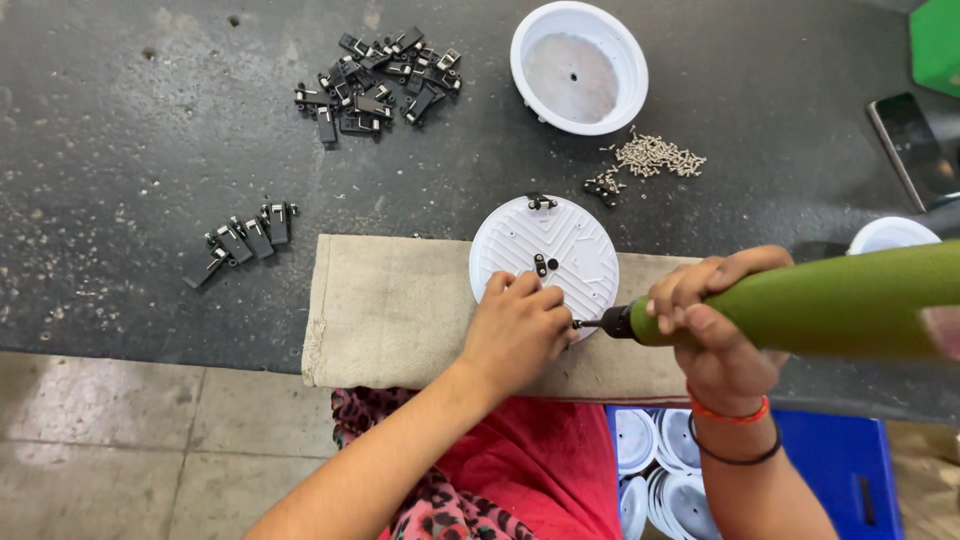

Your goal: The person places small black plastic clips onto a white circular plastic base, then uses a green electric screwdriver to drive screws into the clips. The person repeats this process for multiple clips around the base.

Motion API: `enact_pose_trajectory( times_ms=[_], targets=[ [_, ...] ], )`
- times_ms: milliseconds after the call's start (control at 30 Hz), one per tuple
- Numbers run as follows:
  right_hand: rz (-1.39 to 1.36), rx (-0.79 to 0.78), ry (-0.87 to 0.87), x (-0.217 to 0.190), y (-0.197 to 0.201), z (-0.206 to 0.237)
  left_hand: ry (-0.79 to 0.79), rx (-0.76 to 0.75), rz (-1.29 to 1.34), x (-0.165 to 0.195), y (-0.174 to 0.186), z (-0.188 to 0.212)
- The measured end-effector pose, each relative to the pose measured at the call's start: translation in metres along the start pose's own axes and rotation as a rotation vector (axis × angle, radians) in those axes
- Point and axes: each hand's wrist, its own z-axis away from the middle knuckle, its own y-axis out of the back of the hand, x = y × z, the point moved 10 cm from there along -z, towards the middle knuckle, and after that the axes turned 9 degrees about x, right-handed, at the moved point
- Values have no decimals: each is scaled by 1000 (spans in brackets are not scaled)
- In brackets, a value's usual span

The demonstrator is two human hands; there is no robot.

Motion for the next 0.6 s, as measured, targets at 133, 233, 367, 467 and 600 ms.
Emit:
enact_pose_trajectory(
  times_ms=[133,233,367,467,600],
  targets=[
    [-13,13,14,-26,14,-2,3,29,211,-5,8,5],
    [32,27,56,-43,26,-1,-43,141,183,-11,31,8],
    [-120,-16,62,-49,45,-3,-11,142,132,-11,32,6],
    [-275,-66,-27,-45,67,-12,77,191,154,-6,26,7],
    [237,299,-79,13,125,-53,113,264,151,-2,24,17]
  ],
)
